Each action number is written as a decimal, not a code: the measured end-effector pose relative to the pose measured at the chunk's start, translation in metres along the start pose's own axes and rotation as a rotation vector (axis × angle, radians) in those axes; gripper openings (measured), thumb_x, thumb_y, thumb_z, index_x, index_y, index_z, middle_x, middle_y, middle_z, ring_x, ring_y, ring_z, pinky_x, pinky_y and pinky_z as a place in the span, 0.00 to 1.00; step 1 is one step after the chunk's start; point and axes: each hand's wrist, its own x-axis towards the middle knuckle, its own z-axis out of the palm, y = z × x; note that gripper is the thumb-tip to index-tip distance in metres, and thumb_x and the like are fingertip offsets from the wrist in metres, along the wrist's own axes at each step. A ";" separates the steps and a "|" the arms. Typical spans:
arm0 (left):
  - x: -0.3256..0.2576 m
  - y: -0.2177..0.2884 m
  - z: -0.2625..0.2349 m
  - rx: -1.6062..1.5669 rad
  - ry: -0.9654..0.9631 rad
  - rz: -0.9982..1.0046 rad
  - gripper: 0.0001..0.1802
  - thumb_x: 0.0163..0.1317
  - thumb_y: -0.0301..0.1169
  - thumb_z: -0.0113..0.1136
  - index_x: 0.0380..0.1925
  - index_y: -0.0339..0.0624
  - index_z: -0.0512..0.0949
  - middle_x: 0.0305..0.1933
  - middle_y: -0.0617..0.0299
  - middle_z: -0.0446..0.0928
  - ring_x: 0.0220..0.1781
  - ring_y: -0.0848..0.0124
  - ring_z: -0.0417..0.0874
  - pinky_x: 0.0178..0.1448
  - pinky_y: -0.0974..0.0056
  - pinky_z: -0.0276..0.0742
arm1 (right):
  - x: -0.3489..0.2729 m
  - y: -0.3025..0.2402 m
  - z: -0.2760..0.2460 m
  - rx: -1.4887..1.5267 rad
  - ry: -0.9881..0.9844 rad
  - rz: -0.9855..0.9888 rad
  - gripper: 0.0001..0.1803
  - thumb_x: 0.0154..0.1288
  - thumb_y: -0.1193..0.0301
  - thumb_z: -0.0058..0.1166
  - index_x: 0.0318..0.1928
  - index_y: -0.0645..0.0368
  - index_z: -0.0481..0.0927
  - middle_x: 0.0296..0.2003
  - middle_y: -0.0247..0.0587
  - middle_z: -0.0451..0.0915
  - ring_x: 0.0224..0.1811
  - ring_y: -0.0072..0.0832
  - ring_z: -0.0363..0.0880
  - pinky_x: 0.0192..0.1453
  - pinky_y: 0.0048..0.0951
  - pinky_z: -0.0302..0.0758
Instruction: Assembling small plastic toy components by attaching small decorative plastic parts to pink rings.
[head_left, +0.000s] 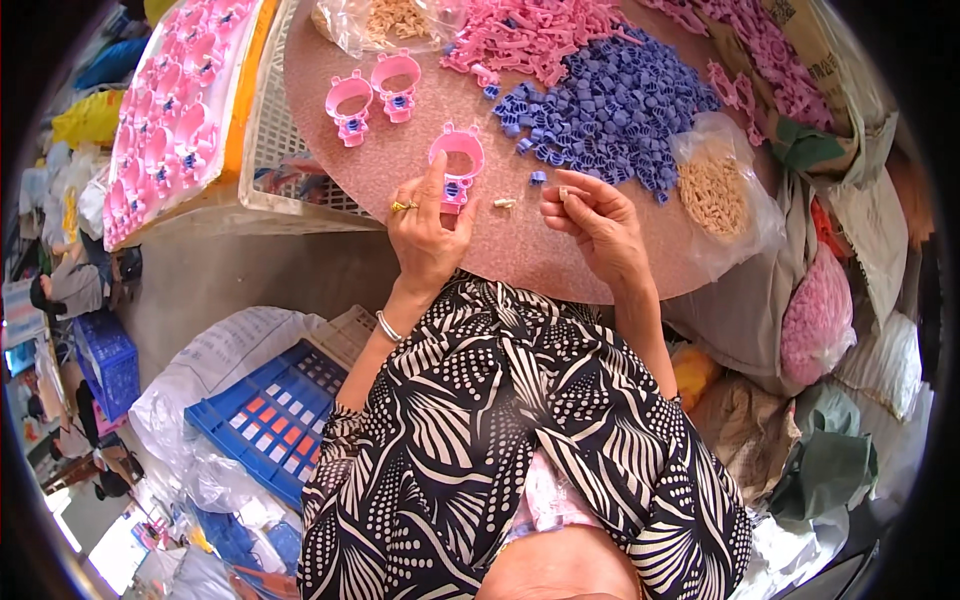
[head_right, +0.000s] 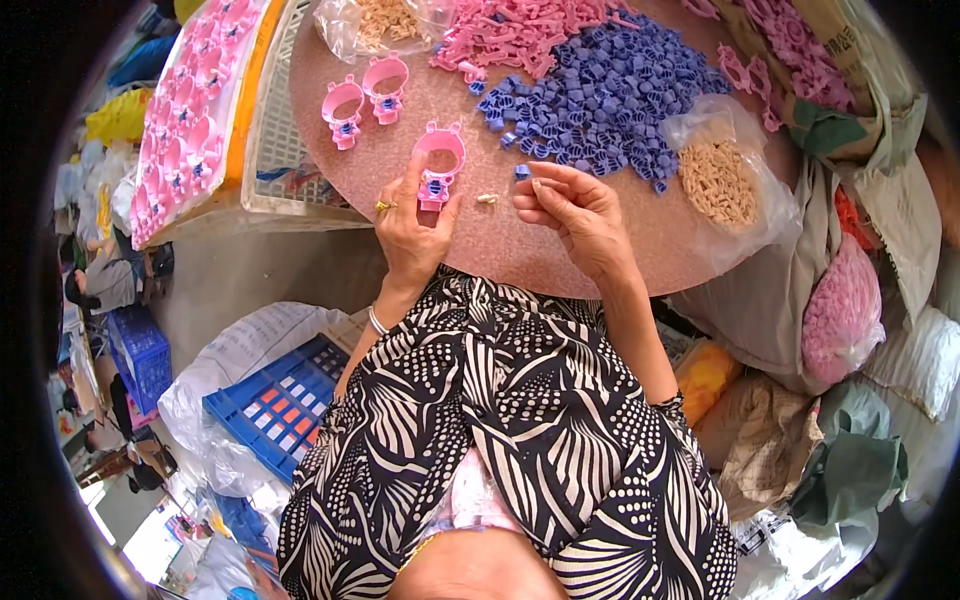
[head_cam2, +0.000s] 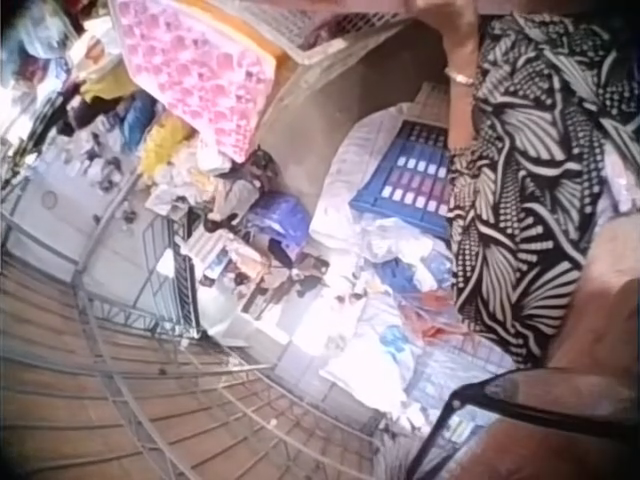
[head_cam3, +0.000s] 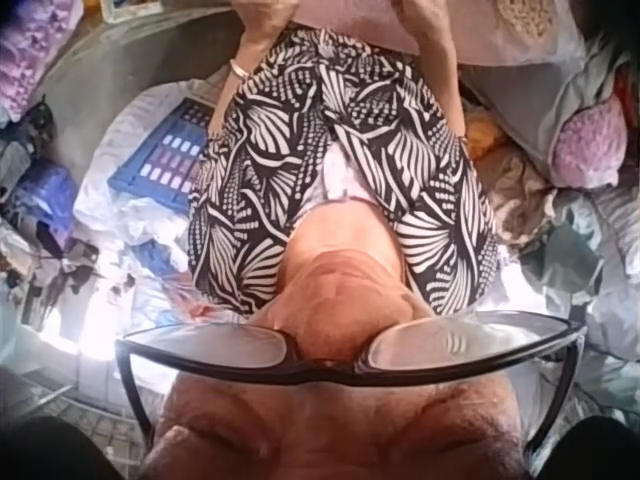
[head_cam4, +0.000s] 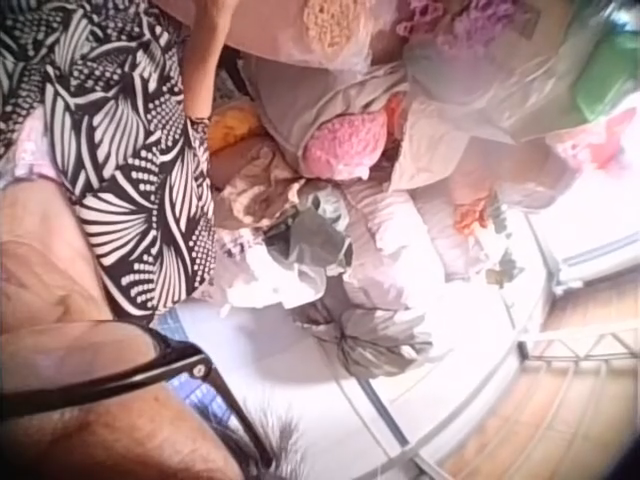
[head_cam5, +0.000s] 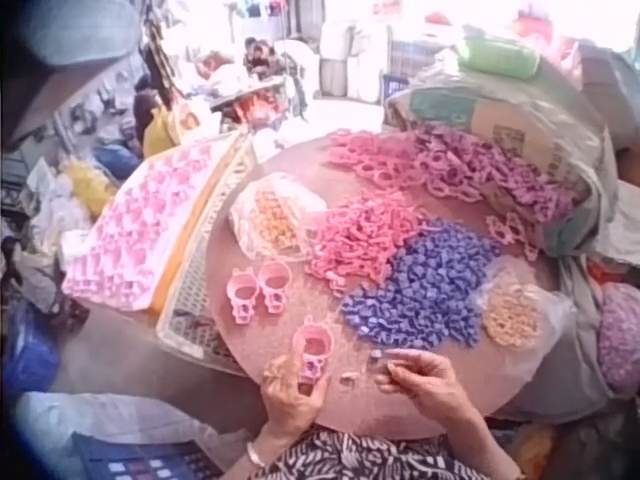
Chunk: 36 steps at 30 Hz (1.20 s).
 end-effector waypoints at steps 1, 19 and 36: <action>0.000 -0.001 0.000 0.001 0.002 0.000 0.38 0.43 0.31 0.73 0.58 0.39 0.72 0.45 0.56 0.80 0.47 0.60 0.78 0.54 0.55 0.71 | 0.000 0.000 0.001 0.000 -0.002 0.000 0.14 0.70 0.76 0.48 0.54 0.65 0.74 0.42 0.47 0.82 0.41 0.29 0.84 0.44 0.26 0.83; -0.003 -0.006 0.003 0.024 0.105 0.065 0.34 0.43 0.29 0.73 0.55 0.39 0.75 0.41 0.58 0.81 0.46 0.61 0.78 0.55 0.59 0.70 | 0.018 0.004 0.017 0.083 -0.041 0.112 0.10 0.69 0.72 0.51 0.46 0.63 0.79 0.32 0.35 0.81 0.28 0.18 0.76 0.33 0.18 0.74; -0.006 -0.006 -0.004 -0.181 0.115 0.066 0.37 0.49 0.24 0.68 0.61 0.32 0.66 0.49 0.54 0.79 0.52 0.59 0.79 0.57 0.58 0.70 | 0.039 0.013 0.064 -1.411 -0.219 -0.915 0.13 0.45 0.82 0.61 0.36 0.63 0.80 0.33 0.42 0.78 0.36 0.38 0.76 0.40 0.33 0.74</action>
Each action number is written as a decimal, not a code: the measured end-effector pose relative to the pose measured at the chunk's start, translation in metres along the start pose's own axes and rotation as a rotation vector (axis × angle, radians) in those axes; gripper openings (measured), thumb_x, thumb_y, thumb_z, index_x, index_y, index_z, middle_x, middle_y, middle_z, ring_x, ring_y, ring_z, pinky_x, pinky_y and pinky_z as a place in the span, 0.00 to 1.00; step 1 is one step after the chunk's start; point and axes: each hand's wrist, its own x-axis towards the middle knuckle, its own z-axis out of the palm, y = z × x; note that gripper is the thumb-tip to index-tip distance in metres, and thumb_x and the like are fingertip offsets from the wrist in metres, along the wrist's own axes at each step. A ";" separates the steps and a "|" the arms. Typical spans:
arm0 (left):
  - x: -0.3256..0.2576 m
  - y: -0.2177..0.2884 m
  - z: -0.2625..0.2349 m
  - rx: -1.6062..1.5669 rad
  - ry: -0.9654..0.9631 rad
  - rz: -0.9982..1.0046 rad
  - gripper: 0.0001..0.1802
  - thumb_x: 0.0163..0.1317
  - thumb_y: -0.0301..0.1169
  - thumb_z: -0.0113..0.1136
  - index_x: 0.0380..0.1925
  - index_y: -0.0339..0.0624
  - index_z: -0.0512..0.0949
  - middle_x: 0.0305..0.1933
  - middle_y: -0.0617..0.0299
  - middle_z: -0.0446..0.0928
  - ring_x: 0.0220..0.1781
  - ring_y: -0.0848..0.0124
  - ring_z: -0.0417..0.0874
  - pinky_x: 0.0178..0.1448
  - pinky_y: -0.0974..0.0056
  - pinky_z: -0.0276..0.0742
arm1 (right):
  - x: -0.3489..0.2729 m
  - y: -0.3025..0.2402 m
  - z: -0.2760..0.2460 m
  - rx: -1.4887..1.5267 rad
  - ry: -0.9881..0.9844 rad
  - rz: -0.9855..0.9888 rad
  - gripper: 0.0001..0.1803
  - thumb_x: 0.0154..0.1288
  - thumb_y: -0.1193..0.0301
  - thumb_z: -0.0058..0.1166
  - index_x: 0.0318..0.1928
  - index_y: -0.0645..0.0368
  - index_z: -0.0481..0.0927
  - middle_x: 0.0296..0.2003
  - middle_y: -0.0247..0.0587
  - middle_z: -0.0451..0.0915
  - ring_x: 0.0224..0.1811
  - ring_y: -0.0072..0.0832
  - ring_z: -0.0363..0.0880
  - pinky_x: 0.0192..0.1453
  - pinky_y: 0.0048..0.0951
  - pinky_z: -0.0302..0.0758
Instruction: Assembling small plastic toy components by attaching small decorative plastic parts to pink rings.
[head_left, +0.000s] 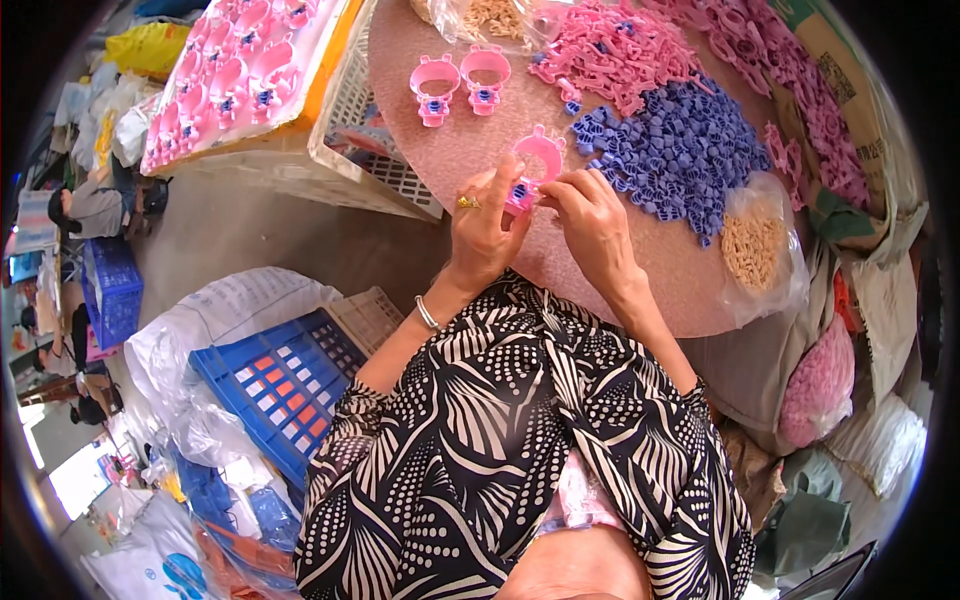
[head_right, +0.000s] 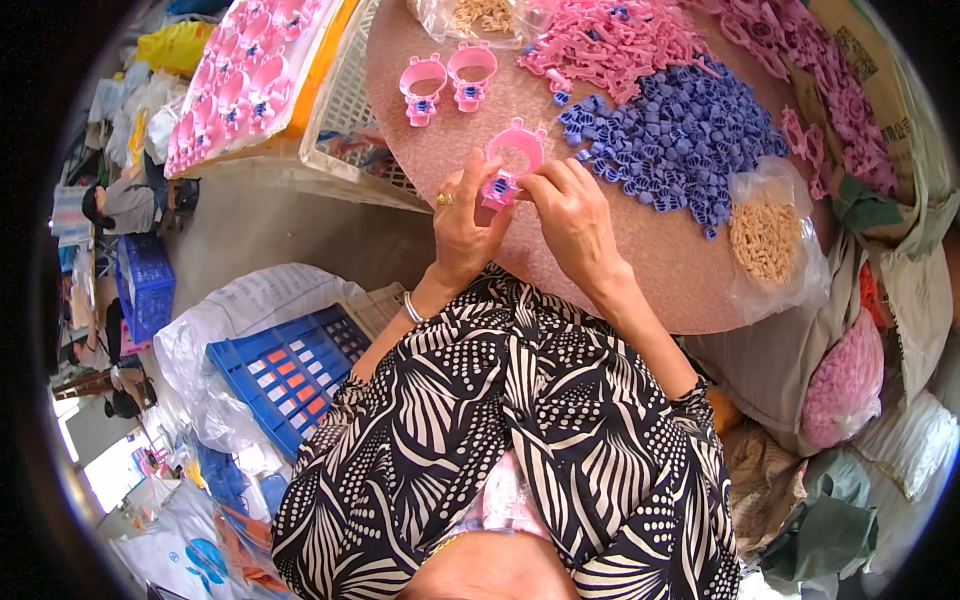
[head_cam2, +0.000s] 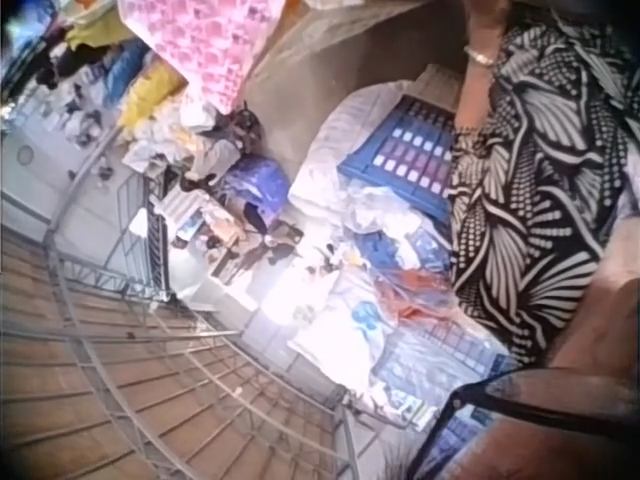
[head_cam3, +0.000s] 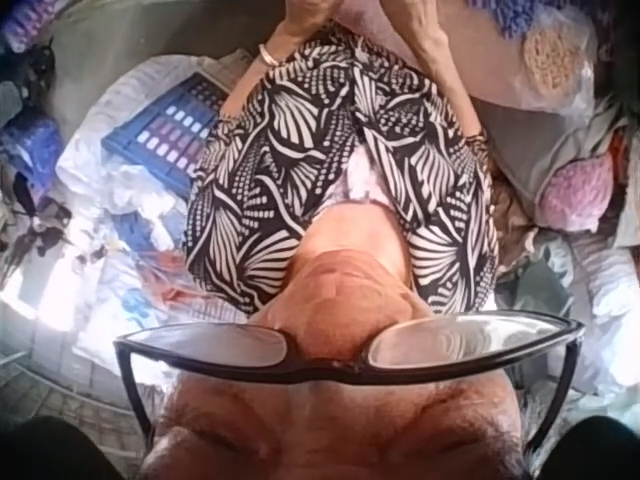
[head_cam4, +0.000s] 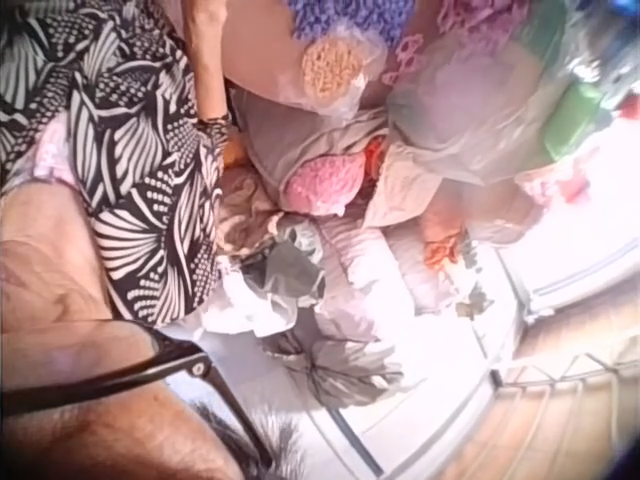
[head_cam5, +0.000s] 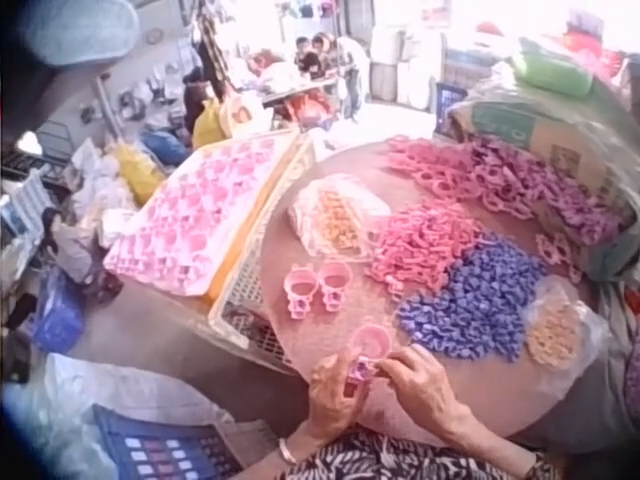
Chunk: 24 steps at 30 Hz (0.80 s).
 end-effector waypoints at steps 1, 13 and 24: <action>0.000 -0.001 0.001 -0.006 0.002 0.021 0.37 0.50 0.24 0.68 0.61 0.31 0.65 0.49 0.53 0.79 0.52 0.58 0.79 0.57 0.58 0.70 | 0.001 0.000 0.000 0.000 -0.003 -0.003 0.13 0.45 0.82 0.61 0.36 0.63 0.80 0.33 0.42 0.78 0.36 0.38 0.76 0.40 0.33 0.74; -0.002 -0.004 0.000 -0.085 0.101 0.044 0.42 0.47 0.22 0.72 0.63 0.33 0.62 0.47 0.52 0.80 0.49 0.59 0.81 0.54 0.60 0.76 | 0.017 -0.013 -0.006 0.029 -0.085 0.017 0.17 0.50 0.78 0.62 0.43 0.62 0.80 0.35 0.42 0.76 0.38 0.36 0.76 0.41 0.33 0.75; 0.006 0.017 -0.009 -0.177 0.064 0.049 0.41 0.44 0.22 0.74 0.61 0.34 0.66 0.53 0.48 0.77 0.56 0.56 0.78 0.57 0.58 0.74 | 0.012 -0.002 -0.019 0.986 -0.004 0.747 0.15 0.72 0.69 0.48 0.51 0.67 0.73 0.35 0.43 0.81 0.34 0.25 0.82 0.36 0.25 0.83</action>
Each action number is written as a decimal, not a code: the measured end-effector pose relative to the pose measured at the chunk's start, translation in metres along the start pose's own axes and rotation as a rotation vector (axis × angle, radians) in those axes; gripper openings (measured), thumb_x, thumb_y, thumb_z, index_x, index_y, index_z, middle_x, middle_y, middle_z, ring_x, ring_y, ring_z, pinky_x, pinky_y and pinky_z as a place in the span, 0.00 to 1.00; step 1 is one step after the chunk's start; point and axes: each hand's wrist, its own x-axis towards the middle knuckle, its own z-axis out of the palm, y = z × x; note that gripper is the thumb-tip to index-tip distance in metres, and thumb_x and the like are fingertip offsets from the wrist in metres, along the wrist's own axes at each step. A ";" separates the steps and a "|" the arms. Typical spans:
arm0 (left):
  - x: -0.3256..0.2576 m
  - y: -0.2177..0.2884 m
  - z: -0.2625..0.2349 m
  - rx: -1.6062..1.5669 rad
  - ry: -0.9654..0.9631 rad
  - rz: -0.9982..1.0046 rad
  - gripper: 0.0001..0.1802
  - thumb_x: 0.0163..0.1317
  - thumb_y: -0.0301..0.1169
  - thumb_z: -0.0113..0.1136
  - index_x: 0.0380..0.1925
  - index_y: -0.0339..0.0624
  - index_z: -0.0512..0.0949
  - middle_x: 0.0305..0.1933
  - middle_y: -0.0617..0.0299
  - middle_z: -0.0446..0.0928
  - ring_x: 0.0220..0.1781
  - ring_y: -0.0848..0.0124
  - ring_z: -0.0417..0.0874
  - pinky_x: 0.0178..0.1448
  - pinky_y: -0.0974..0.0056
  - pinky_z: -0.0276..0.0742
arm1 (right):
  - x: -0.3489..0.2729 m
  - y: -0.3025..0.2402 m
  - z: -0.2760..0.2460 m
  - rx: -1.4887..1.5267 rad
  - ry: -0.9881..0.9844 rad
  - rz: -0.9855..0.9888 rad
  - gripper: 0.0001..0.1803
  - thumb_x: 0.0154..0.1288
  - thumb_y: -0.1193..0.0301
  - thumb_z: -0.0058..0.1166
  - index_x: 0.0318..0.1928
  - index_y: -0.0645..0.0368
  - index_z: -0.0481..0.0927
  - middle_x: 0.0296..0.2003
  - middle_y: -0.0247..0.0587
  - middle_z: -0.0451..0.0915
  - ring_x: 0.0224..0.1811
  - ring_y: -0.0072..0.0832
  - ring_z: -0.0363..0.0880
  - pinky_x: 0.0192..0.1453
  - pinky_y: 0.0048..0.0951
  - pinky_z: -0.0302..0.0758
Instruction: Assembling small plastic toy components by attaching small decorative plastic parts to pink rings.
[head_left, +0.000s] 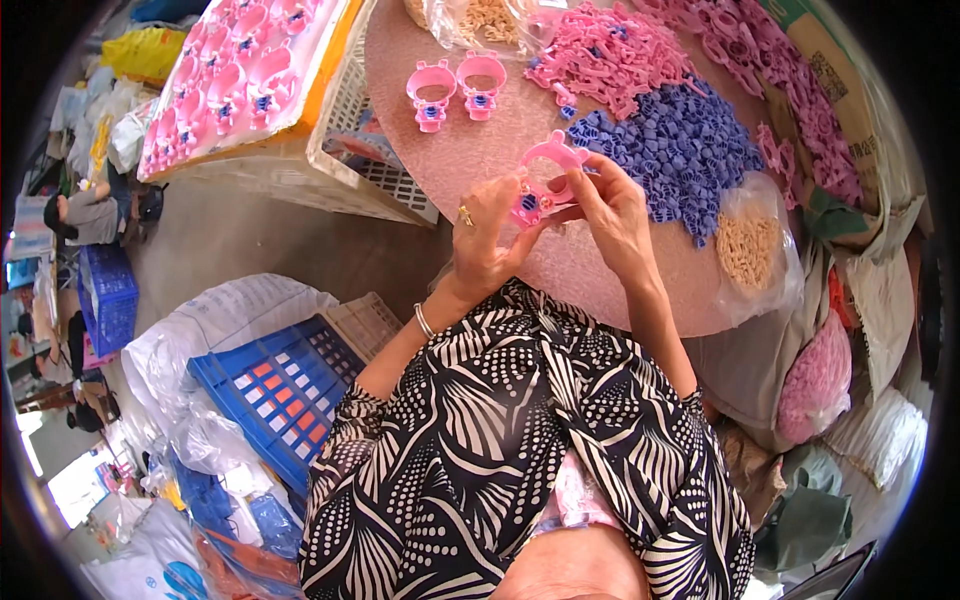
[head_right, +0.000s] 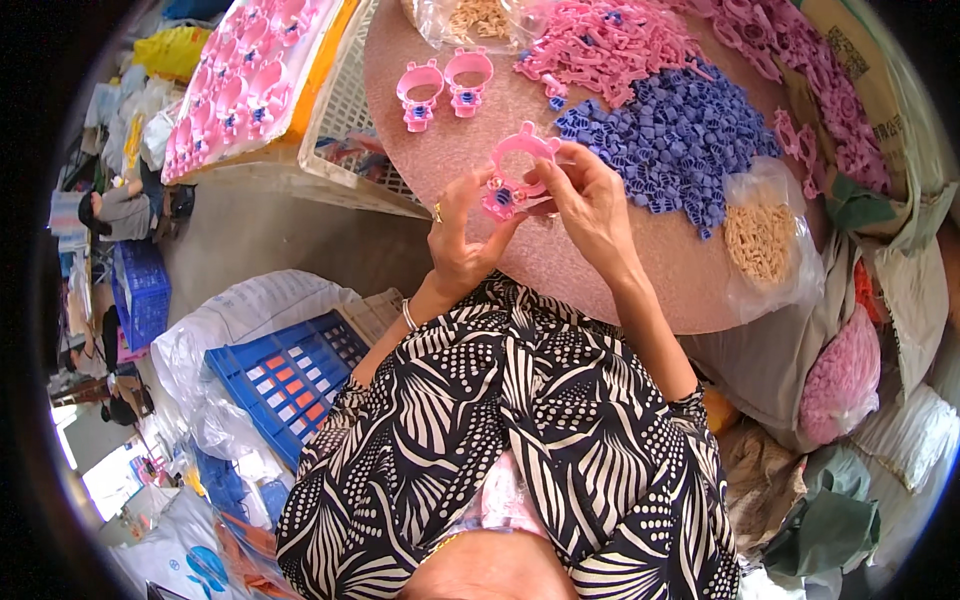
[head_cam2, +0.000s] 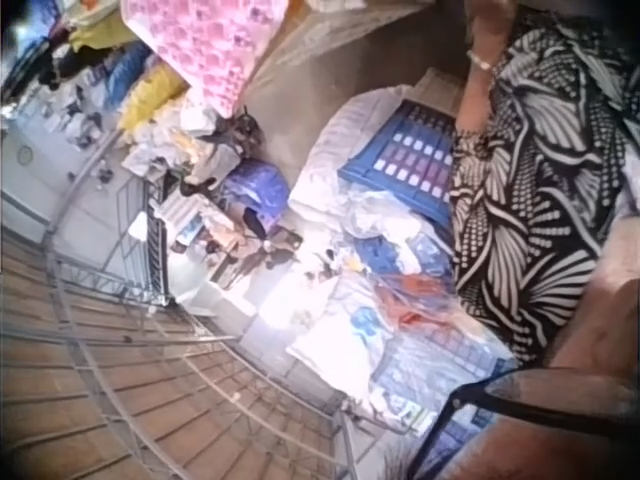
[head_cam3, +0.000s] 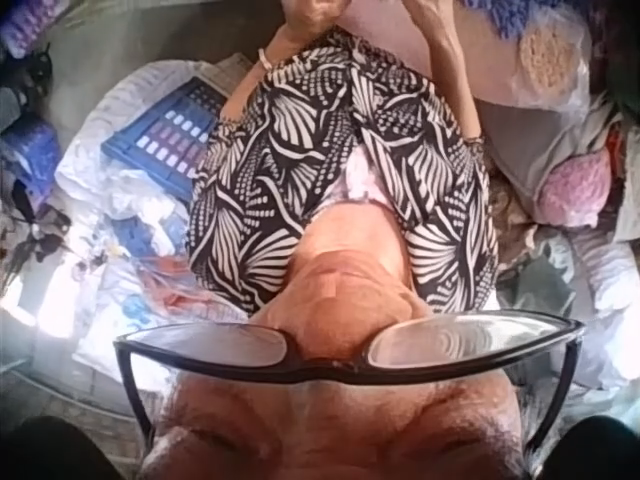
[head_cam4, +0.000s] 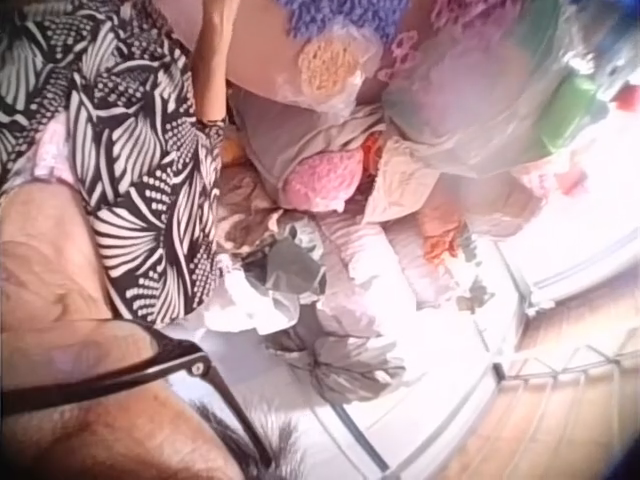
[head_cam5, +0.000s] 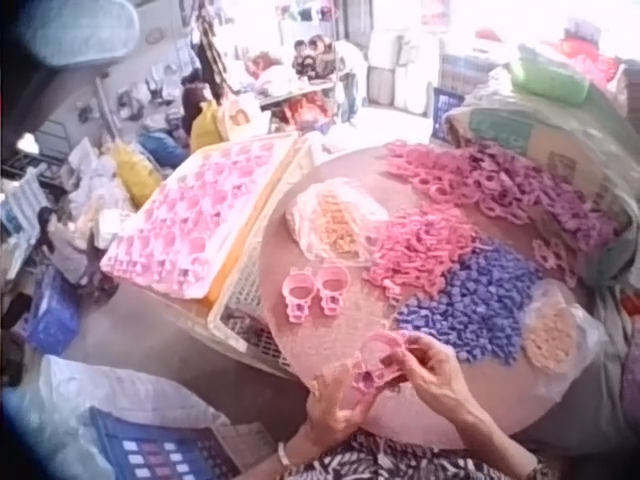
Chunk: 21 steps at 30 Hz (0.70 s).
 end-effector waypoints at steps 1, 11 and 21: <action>0.000 -0.002 0.000 0.083 -0.025 0.060 0.37 0.44 0.23 0.74 0.58 0.33 0.69 0.54 0.48 0.76 0.57 0.55 0.77 0.57 0.57 0.74 | 0.001 0.000 0.001 0.002 0.007 -0.001 0.15 0.72 0.69 0.48 0.51 0.67 0.73 0.35 0.43 0.81 0.34 0.25 0.82 0.36 0.25 0.83; 0.002 -0.009 0.002 0.372 -0.229 0.225 0.23 0.56 0.24 0.60 0.54 0.35 0.75 0.59 0.51 0.74 0.62 0.56 0.74 0.66 0.50 0.67 | 0.003 -0.001 0.001 -0.011 0.064 0.055 0.15 0.69 0.66 0.53 0.45 0.67 0.75 0.31 0.41 0.81 0.29 0.23 0.81 0.32 0.23 0.81; 0.011 -0.036 -0.009 -1.125 0.259 -1.117 0.07 0.66 0.28 0.57 0.40 0.38 0.79 0.38 0.64 0.81 0.38 0.73 0.81 0.51 0.70 0.77 | 0.010 0.004 -0.070 -0.798 0.443 -0.502 0.11 0.60 0.80 0.57 0.44 0.59 0.83 0.36 0.39 0.84 0.34 0.21 0.79 0.39 0.22 0.75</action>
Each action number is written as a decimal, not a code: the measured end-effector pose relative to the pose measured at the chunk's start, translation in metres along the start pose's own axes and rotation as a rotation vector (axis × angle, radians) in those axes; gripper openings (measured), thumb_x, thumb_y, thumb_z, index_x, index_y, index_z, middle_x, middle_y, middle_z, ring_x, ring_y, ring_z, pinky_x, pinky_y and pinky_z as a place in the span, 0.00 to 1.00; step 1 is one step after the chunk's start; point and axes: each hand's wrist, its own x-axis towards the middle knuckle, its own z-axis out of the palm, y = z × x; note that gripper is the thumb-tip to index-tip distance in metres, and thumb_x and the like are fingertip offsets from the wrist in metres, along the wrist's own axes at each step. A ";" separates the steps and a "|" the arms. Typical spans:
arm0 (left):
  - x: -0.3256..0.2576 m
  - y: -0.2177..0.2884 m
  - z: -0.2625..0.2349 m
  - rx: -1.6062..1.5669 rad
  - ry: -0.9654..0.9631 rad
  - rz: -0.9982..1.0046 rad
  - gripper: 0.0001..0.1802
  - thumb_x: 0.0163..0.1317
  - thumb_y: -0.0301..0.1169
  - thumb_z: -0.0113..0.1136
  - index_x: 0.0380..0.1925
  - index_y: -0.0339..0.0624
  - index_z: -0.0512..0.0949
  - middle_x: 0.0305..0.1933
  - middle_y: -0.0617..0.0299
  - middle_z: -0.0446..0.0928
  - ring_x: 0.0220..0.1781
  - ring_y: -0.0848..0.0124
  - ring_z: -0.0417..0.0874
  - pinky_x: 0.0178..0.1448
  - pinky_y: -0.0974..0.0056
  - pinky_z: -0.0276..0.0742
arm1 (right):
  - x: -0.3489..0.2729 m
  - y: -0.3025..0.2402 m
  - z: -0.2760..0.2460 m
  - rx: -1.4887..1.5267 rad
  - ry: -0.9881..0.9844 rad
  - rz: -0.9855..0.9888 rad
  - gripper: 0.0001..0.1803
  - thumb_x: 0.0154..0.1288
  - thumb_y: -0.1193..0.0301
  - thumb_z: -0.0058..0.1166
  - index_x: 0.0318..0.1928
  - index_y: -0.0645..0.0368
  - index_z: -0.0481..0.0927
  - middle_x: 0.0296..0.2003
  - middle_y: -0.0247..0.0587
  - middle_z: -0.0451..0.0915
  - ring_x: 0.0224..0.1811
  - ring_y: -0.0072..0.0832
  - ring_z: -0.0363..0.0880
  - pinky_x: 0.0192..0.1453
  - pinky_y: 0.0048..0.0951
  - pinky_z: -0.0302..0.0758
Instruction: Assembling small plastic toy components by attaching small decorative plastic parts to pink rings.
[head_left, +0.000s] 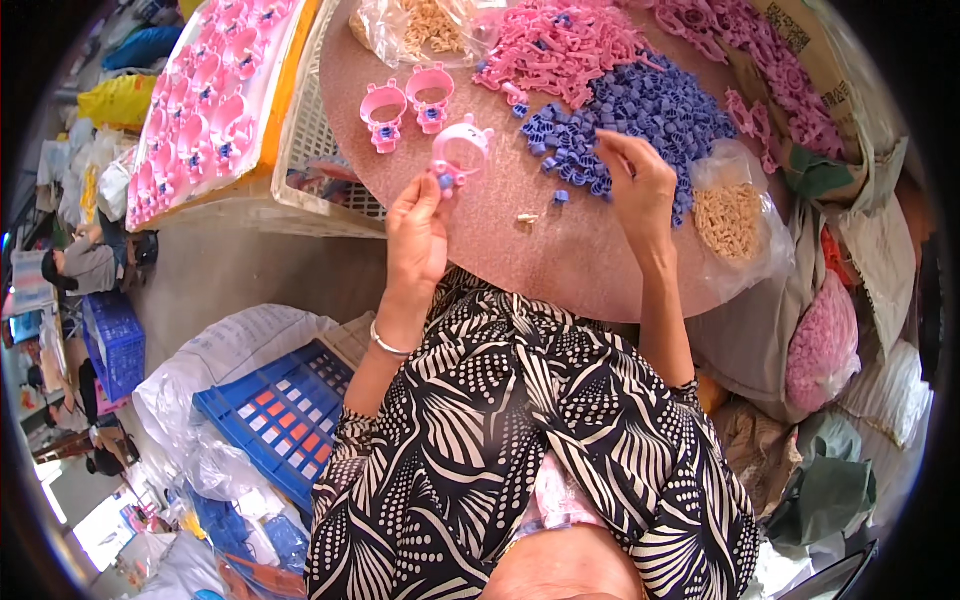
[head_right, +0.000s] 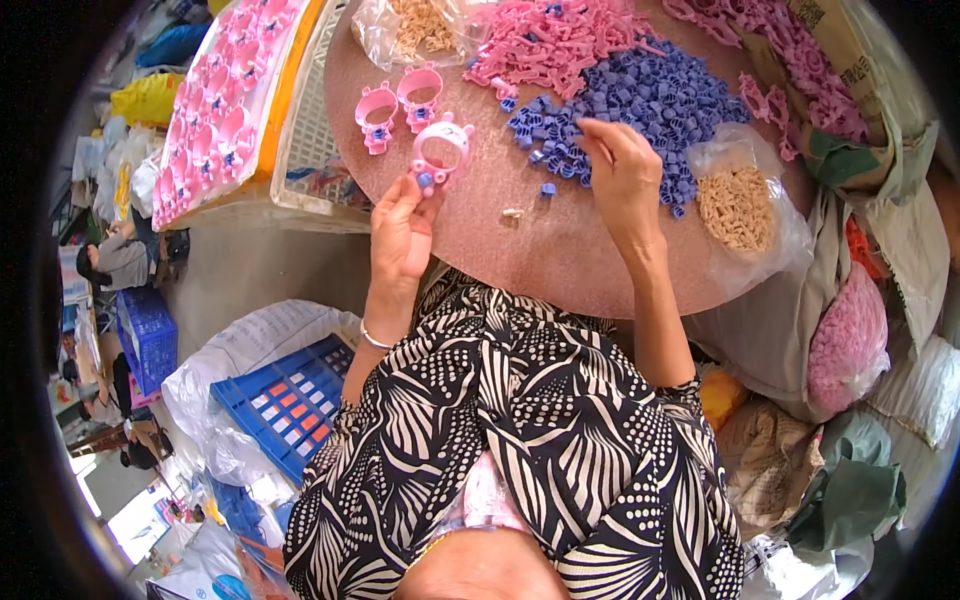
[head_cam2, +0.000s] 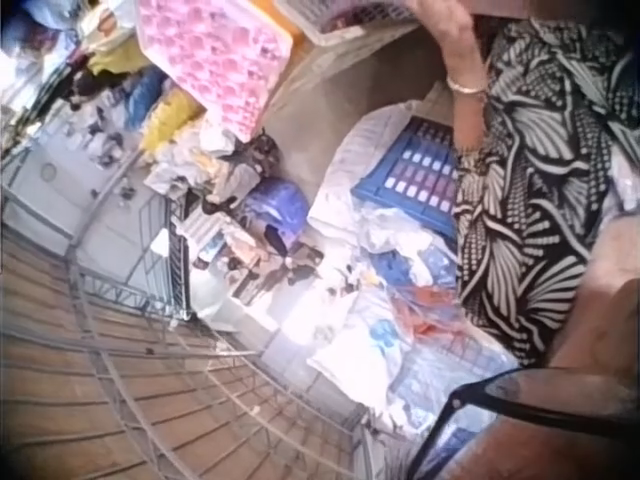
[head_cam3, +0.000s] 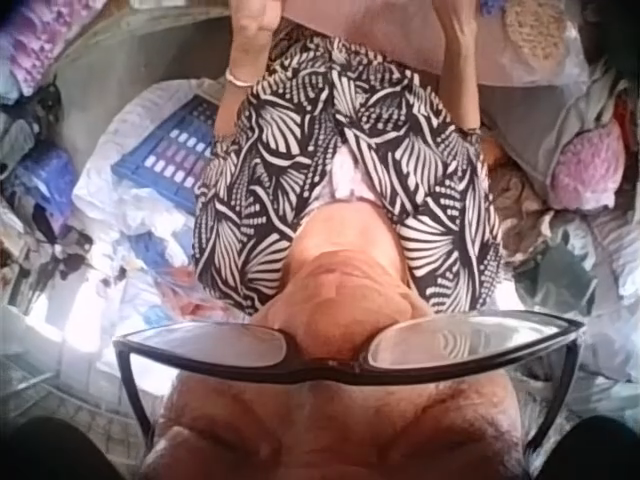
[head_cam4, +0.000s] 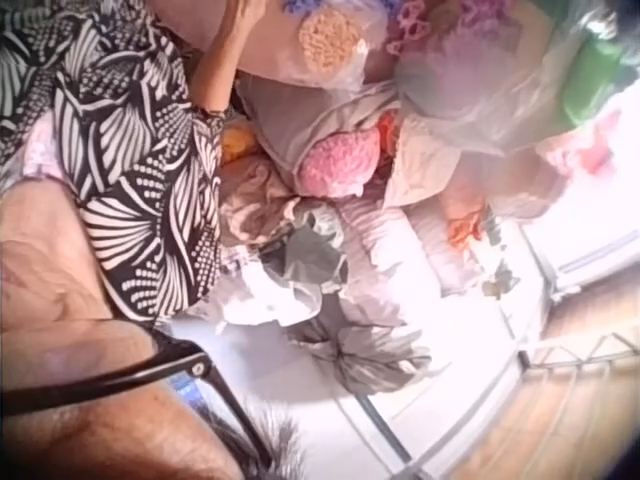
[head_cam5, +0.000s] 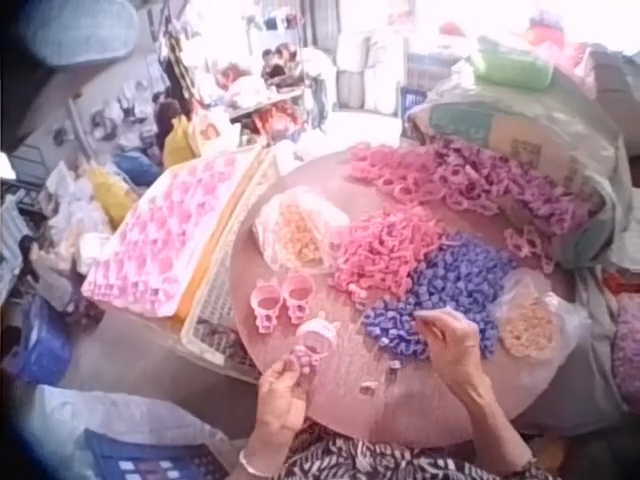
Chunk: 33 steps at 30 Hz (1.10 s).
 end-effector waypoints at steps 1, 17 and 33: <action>0.001 0.003 -0.003 -0.020 -0.014 -0.024 0.06 0.66 0.29 0.56 0.38 0.39 0.79 0.37 0.63 0.80 0.39 0.73 0.81 0.55 0.66 0.78 | -0.003 0.006 0.002 0.000 0.008 -0.007 0.11 0.60 0.80 0.57 0.44 0.59 0.83 0.36 0.39 0.84 0.34 0.21 0.79 0.39 0.22 0.75; -0.001 -0.004 0.004 -0.121 -0.044 0.027 0.08 0.64 0.26 0.58 0.43 0.40 0.78 0.42 0.65 0.79 0.41 0.74 0.79 0.56 0.66 0.76 | 0.069 0.010 0.092 -0.376 -0.015 -0.311 0.07 0.53 0.65 0.60 0.25 0.54 0.82 0.28 0.40 0.81 0.36 0.37 0.78 0.42 0.37 0.72; 0.015 0.003 0.005 -0.137 -0.009 -0.002 0.08 0.65 0.27 0.57 0.44 0.39 0.78 0.43 0.65 0.79 0.45 0.72 0.78 0.59 0.64 0.74 | 0.071 0.022 0.074 0.233 -0.399 -0.012 0.09 0.51 0.73 0.62 0.35 0.61 0.82 0.29 0.43 0.83 0.31 0.39 0.81 0.38 0.34 0.76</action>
